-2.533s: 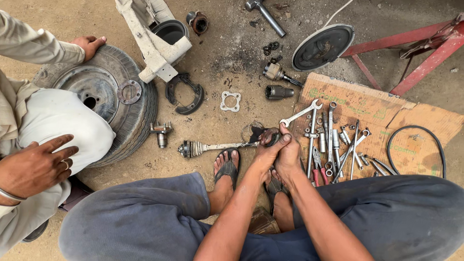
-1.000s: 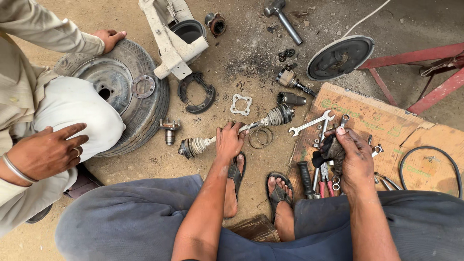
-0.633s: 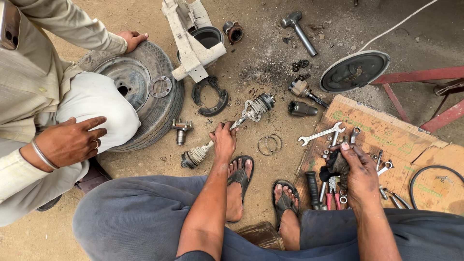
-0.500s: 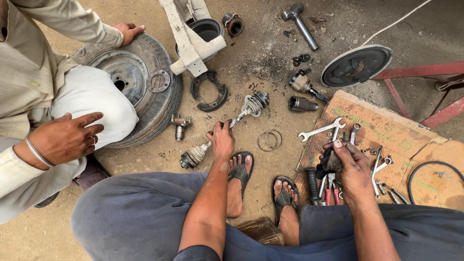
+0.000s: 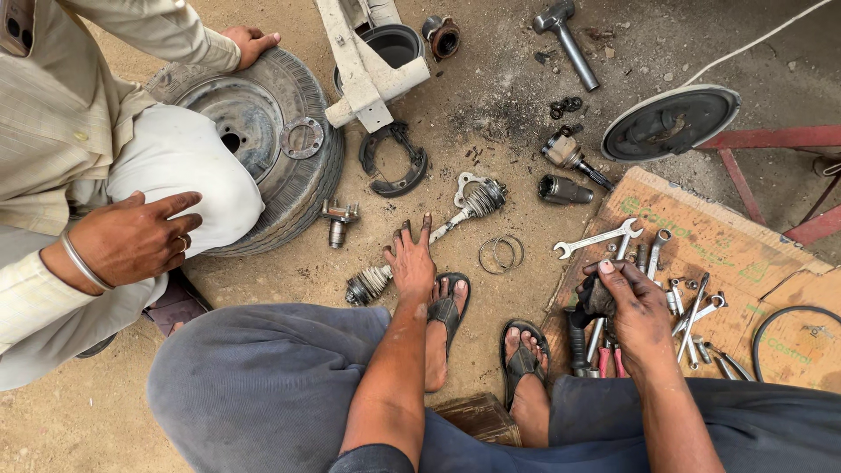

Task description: The person disassembles a driveshaft, removes a retaining clip with pliers, cleans the internal components with a rag, and reassembles the part. They handle the driveshaft, pliers, and a rag throughout the process.

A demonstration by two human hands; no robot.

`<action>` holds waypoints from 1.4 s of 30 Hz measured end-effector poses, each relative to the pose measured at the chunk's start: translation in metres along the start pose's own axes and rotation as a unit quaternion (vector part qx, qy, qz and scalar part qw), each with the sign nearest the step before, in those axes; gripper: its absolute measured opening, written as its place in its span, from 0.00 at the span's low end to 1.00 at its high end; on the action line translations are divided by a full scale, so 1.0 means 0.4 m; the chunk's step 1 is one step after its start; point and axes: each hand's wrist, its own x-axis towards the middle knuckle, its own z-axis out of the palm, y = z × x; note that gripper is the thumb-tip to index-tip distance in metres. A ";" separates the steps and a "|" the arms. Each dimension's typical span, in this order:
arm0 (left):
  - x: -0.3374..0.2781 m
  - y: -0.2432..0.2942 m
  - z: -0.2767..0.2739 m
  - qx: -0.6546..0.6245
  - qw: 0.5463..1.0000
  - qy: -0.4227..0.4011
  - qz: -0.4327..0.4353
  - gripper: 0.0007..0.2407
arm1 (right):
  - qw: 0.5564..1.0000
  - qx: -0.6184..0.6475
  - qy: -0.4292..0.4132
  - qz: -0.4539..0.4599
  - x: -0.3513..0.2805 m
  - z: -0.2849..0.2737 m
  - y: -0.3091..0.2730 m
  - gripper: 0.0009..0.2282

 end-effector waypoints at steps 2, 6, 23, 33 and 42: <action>-0.016 0.020 -0.017 0.000 1.000 -0.007 0.016 0.32 | 1.000 -0.007 -0.005 -0.015 -0.010 0.001 -0.002 0.13; -0.028 0.060 -0.032 -0.012 0.997 0.012 0.073 0.30 | 1.000 -0.004 -0.001 -0.009 -0.024 -0.001 -0.015 0.12; -0.025 0.127 -0.021 -0.009 0.994 -0.010 0.104 0.34 | 1.000 0.001 0.000 -0.023 -0.040 0.004 -0.031 0.12; -0.023 0.148 -0.033 0.016 0.993 -0.074 0.090 0.29 | 1.000 -0.008 0.000 -0.025 -0.024 0.008 -0.018 0.12; -0.011 0.177 -0.016 0.065 0.986 -0.138 0.069 0.31 | 1.000 0.002 -0.002 0.005 -0.013 0.017 -0.016 0.12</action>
